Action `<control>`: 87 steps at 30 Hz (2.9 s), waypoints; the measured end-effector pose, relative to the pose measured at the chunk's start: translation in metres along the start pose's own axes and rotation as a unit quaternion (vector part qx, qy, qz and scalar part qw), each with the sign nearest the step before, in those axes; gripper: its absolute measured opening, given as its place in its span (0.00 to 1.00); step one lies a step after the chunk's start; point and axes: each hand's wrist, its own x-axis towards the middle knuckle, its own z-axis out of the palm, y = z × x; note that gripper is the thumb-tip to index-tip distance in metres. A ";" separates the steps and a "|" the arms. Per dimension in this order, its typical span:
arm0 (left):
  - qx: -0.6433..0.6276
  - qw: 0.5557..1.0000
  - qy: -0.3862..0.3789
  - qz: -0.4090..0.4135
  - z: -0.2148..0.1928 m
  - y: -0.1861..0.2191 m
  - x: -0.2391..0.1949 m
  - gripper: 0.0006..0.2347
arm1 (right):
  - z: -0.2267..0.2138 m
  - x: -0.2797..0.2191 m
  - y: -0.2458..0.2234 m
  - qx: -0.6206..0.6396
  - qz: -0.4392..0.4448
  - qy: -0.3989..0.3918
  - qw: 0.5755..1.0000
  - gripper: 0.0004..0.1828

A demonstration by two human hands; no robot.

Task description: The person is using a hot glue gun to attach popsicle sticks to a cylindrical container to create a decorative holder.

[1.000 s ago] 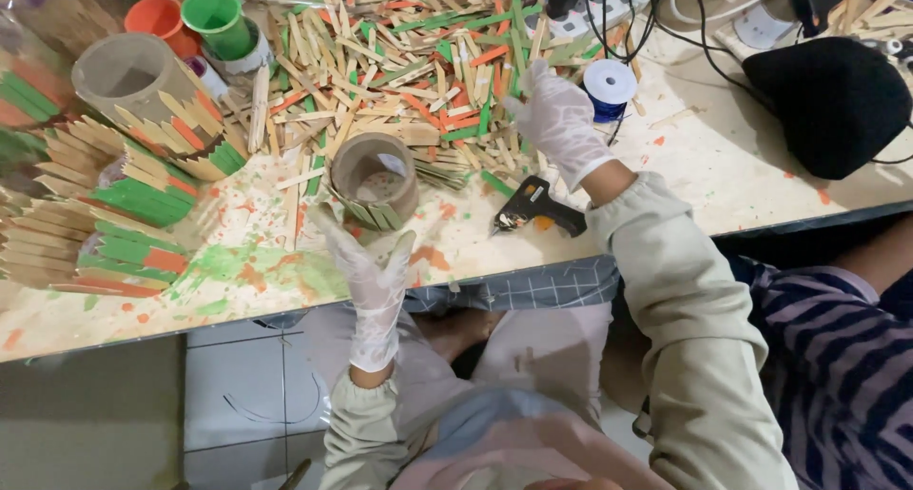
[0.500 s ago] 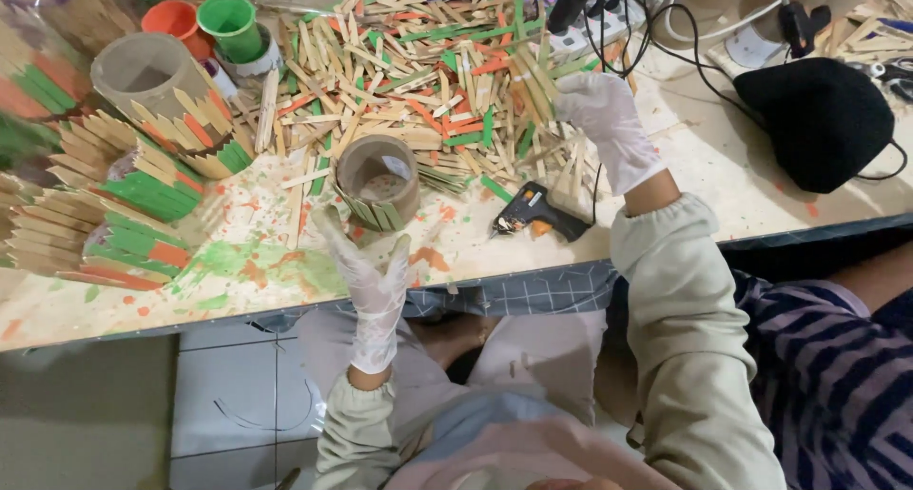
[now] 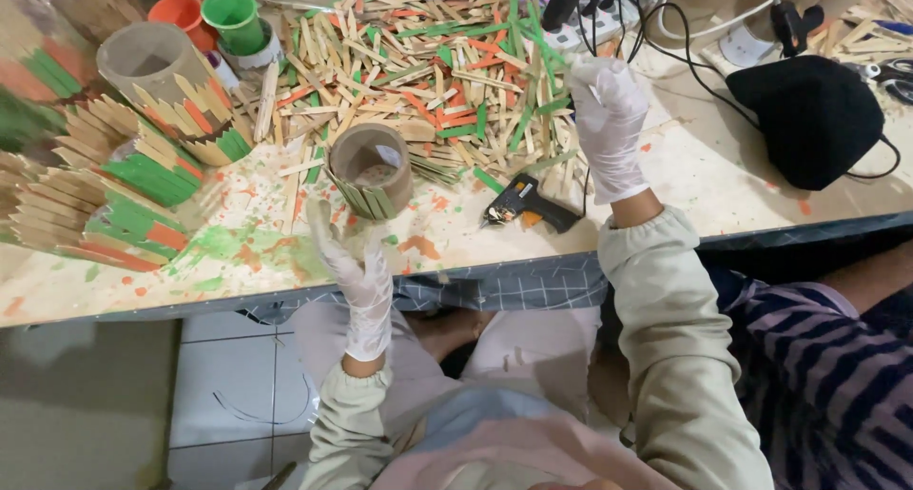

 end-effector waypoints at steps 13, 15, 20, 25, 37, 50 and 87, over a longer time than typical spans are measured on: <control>0.111 0.974 -0.035 0.193 0.005 0.056 -0.019 0.17 | -0.028 0.006 0.012 0.186 0.494 0.118 0.841 0.11; 0.024 0.985 -0.089 0.142 0.013 0.049 -0.024 0.14 | -0.031 0.000 -0.007 0.260 0.482 0.114 0.829 0.12; -0.098 0.973 -0.178 0.106 0.073 0.060 0.005 0.22 | -0.036 -0.014 -0.066 0.349 0.344 0.038 0.871 0.12; -0.346 0.890 -0.237 -0.176 0.096 0.081 -0.006 0.35 | -0.034 -0.065 -0.109 0.417 0.331 0.048 0.845 0.13; -0.145 0.934 -0.301 -0.125 0.078 0.004 -0.035 0.09 | -0.120 -0.121 -0.078 0.149 0.395 0.316 0.850 0.07; -0.005 0.960 -0.222 0.170 0.101 0.073 -0.003 0.33 | -0.067 -0.143 -0.105 0.251 0.355 0.224 0.872 0.07; -0.030 0.948 -0.163 -0.271 0.051 0.011 -0.036 0.06 | -0.012 -0.154 -0.063 -0.092 0.311 -0.023 0.946 0.35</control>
